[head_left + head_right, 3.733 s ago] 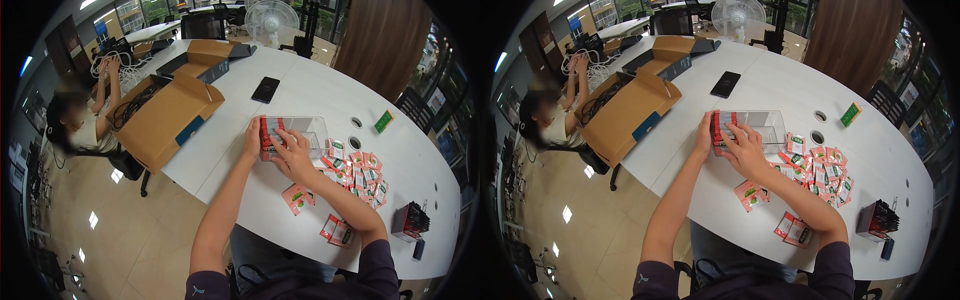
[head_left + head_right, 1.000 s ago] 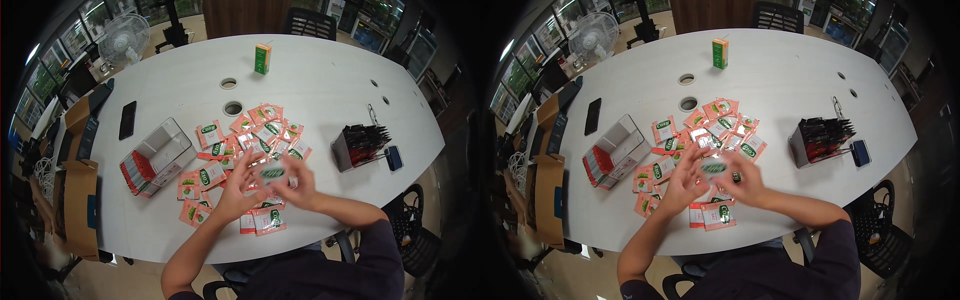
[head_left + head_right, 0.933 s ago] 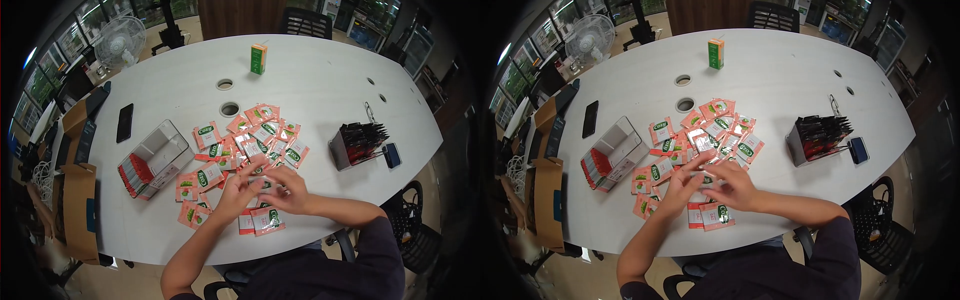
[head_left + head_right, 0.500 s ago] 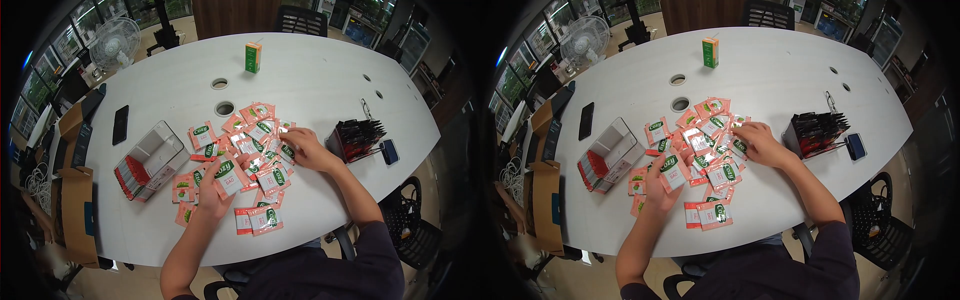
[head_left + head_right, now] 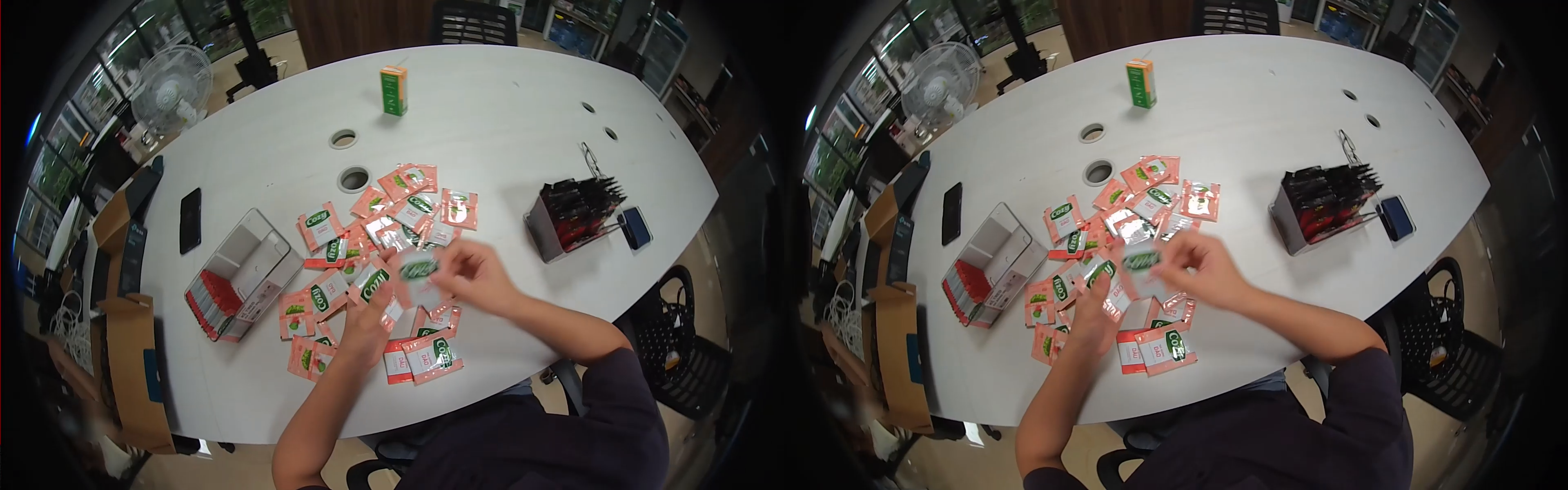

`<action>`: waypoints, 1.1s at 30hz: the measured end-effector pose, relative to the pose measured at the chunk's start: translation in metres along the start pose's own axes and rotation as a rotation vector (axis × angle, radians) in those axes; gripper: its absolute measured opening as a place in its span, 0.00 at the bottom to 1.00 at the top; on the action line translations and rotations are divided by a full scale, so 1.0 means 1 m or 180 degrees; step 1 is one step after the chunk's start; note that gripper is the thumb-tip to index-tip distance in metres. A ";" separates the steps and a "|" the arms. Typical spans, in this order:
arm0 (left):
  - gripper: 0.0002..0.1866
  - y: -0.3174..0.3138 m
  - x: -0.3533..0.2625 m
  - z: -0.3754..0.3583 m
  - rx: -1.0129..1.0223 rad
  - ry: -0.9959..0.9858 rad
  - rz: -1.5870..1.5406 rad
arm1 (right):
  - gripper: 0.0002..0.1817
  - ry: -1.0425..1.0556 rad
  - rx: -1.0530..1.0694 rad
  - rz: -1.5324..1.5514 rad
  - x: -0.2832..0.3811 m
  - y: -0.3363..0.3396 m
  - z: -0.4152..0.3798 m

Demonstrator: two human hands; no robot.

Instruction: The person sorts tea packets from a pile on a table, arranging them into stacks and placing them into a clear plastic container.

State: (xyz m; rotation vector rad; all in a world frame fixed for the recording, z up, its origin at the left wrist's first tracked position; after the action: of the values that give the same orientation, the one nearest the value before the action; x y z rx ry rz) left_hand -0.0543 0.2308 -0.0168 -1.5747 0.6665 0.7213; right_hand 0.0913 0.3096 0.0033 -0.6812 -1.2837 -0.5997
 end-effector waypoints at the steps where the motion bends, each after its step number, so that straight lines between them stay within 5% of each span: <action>1: 0.27 -0.003 0.002 -0.002 -0.0026 0.0007 0.0056 | 0.07 0.0361 0.0062 -0.0512 0.010 -0.011 -0.002; 3: 0.27 -0.004 0.011 -0.002 -0.0017 0.0274 0.0219 | 0.07 0.1053 0.0220 -0.1556 0.032 -0.032 -0.008; 7: 0.24 -0.002 0.008 0.000 -0.0238 0.0492 -0.0199 | 0.14 0.0758 -0.0396 -0.1972 0.033 0.005 0.001; 11: 0.25 0.011 -0.003 0.006 -0.0419 0.0343 -0.0520 | 0.25 0.1118 0.0042 -0.3101 0.041 -0.019 -0.009; 14: 0.26 0.013 -0.008 0.007 -0.0276 0.0203 -0.0994 | 0.23 0.1068 0.0258 -0.3751 0.028 -0.035 -0.018; 19: 0.34 0.012 -0.014 0.006 -0.0043 0.0003 -0.1097 | 0.10 0.1357 -0.0187 -0.3619 0.038 -0.021 -0.018; 23: 0.30 0.011 0.007 0.009 0.0510 0.0478 -0.1302 | 0.16 0.2422 -0.0703 -0.3516 0.079 -0.024 -0.031; 26: 0.28 -0.017 0.011 -0.002 -0.0098 0.0858 -0.1179 | 0.19 0.2781 -0.0114 -0.3224 0.070 -0.047 -0.042; 27: 0.31 -0.021 0.012 -0.002 0.0485 0.0794 -0.1317 | 0.20 0.2773 0.0302 -0.3399 0.059 -0.057 -0.043; 31: 0.25 0.002 0.024 -0.005 -0.0107 0.0967 -0.0407 | 0.24 0.2569 0.0371 -0.3128 0.052 -0.066 -0.041; 33: 0.23 0.007 0.010 0.003 -0.0019 0.0675 -0.0768 | 0.27 0.2355 0.0508 -0.3030 0.054 -0.065 -0.045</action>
State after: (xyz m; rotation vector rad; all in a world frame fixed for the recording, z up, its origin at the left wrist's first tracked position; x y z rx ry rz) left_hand -0.0539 0.2330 -0.0293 -1.7165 0.6141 0.3813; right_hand 0.0831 0.2317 0.0581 0.3442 -0.8654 -1.3472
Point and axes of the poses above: each hand's wrist, its own z-axis towards the middle knuckle, its own y-axis out of the back of the hand, x = y × z, the point moved 8 cm from there along z, towards the middle knuckle
